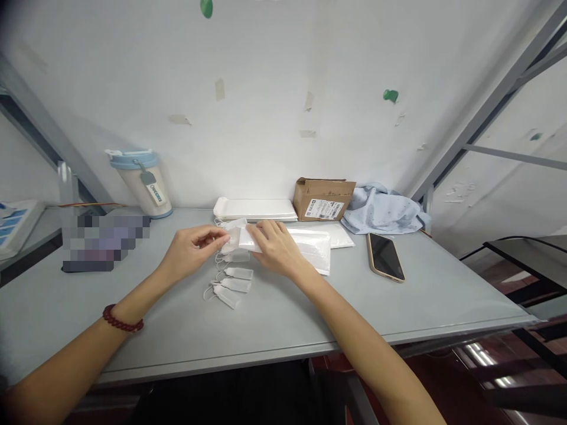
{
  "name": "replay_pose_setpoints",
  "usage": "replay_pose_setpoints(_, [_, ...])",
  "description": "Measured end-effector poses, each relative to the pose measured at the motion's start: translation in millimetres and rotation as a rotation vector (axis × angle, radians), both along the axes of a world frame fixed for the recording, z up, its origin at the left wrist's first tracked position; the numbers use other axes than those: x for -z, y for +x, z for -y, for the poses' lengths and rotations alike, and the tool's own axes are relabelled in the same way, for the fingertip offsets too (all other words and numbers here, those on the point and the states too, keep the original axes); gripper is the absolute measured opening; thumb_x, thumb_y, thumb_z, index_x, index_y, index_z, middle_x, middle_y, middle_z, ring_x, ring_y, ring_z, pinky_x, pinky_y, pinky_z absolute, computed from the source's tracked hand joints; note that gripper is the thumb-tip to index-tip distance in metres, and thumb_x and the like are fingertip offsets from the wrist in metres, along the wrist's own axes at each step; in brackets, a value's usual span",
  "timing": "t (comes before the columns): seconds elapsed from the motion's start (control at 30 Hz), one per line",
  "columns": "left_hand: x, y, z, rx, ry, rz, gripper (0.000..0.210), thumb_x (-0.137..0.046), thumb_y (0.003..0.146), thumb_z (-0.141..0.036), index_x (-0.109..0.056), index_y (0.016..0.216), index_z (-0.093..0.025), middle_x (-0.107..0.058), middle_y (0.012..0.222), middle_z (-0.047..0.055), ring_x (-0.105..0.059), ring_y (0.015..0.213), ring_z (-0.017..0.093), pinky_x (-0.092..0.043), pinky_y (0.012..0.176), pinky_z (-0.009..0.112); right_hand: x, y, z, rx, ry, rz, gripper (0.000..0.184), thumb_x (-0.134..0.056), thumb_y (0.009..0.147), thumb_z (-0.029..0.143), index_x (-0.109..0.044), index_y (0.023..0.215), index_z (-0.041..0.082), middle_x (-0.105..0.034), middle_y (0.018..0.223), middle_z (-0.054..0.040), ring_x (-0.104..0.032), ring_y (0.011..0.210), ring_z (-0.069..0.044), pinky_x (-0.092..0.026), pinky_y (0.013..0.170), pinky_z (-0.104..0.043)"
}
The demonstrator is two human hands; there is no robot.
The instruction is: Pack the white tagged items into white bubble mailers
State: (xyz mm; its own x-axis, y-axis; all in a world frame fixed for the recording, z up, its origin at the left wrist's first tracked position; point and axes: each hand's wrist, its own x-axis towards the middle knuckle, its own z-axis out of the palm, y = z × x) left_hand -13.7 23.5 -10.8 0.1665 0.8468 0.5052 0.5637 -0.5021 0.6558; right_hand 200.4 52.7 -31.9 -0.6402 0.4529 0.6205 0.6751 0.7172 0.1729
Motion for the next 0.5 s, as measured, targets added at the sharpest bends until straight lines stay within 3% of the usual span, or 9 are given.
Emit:
replay_pose_setpoints(0.17, [2.3, 2.3, 0.4, 0.025, 0.051, -0.062, 0.018, -0.056, 0.082, -0.029, -0.068, 0.076, -0.018, -0.069, 0.074, 0.0, -0.047, 0.054, 0.008, -0.038, 0.054, 0.021, -1.2, -3.1, 3.4, -0.025, 0.015, -0.002, 0.041, -0.055, 0.082, 0.021, -0.047, 0.121, 0.013, -0.056, 0.103, -0.0127, -0.05, 0.094, -0.023, -0.042, 0.08, -0.035])
replay_pose_setpoints(0.5, [6.7, 8.1, 3.1, 0.07, 0.064, -0.155, 0.02, -0.051, 0.081, -0.023, -0.069, 0.076, -0.017, -0.059, 0.058, -0.004, -0.036, 0.049, 0.007, -0.031, 0.051, 0.02, 0.0, -5.5, 6.3, -0.06, 0.04, -0.003, 0.043, -0.056, 0.081, 0.021, -0.045, 0.122, 0.012, -0.056, 0.104, -0.0136, -0.05, 0.095, -0.024, -0.042, 0.077, -0.036])
